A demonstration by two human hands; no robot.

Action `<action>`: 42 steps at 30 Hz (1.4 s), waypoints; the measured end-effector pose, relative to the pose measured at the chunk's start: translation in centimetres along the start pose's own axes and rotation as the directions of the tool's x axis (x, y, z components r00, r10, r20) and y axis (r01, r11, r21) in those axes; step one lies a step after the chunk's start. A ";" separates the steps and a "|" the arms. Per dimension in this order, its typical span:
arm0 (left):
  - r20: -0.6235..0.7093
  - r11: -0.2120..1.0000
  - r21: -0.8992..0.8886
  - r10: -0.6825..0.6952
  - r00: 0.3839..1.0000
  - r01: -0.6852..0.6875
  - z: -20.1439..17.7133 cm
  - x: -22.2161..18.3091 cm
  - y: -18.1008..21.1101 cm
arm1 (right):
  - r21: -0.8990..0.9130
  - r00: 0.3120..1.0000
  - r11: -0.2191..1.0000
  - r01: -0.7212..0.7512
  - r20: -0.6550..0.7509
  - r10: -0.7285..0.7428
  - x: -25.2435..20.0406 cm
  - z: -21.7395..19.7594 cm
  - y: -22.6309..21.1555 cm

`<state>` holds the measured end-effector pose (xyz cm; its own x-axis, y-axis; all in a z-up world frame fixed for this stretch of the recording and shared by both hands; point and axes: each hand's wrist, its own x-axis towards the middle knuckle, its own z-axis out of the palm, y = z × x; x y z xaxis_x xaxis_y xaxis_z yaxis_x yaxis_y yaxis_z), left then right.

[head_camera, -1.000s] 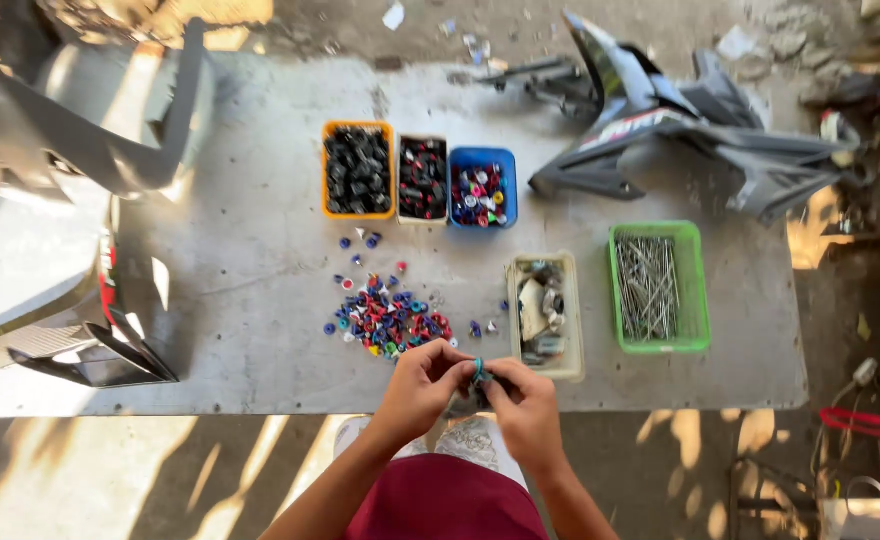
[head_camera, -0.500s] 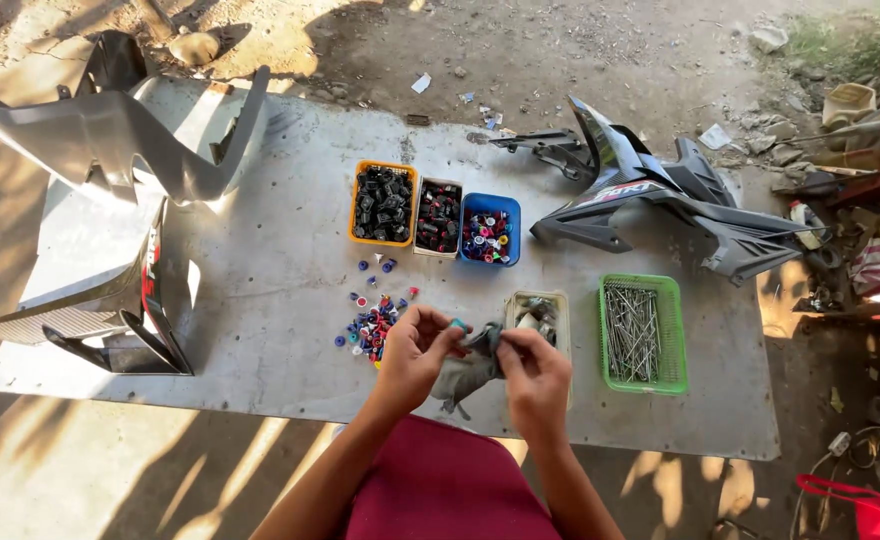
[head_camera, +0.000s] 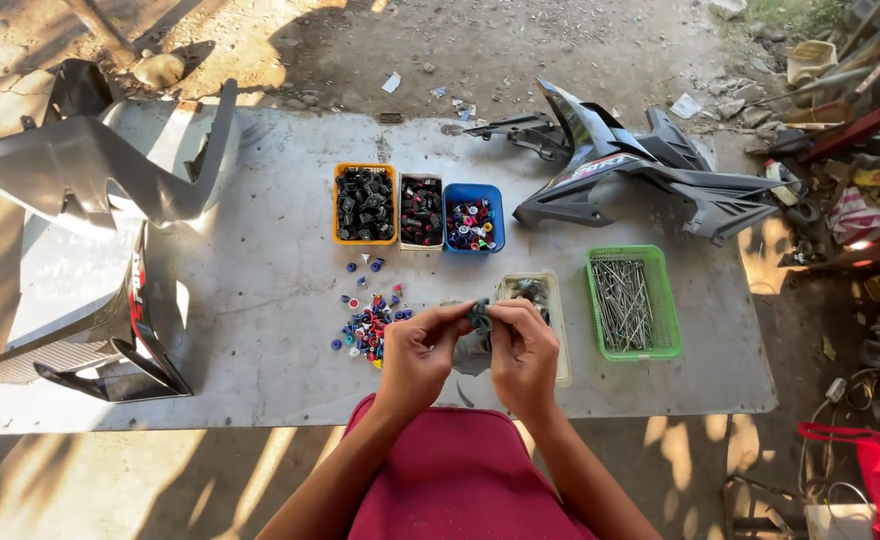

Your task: Cleaning and inspecting small motorcycle components like grommets and clips using a cloth.

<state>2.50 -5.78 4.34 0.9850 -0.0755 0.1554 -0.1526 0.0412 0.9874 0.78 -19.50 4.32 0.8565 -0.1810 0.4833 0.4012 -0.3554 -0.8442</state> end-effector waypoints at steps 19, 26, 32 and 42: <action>-0.331 0.953 -0.191 -0.289 0.898 0.236 1.2 -1.5 -1.8 | 0.586 0.690 0.588 -0.558 -0.066 0.720 -2.2 5.2 0.7; -0.069 0.763 0.504 0.501 0.862 -0.404 0.3 1.1 -4.2 | 0.092 0.909 0.915 -0.393 -0.115 0.402 -2.4 3.7 1.5; -0.143 0.962 0.189 -0.171 0.975 0.196 3.2 -0.7 -12.2 | -0.292 0.983 0.940 -0.176 -0.098 0.154 -2.9 3.3 9.5; -0.270 0.848 0.248 -0.405 0.874 0.469 8.9 12.5 -43.2 | 0.024 0.310 0.314 -0.949 -0.112 0.944 -13.6 0.6 36.3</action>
<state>20.63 -17.40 -36.14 0.9441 0.1862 -0.2719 0.3129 -0.2475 0.9170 3.88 -29.37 -33.09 0.6078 -0.4944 -0.6214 -0.6792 0.0817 -0.7294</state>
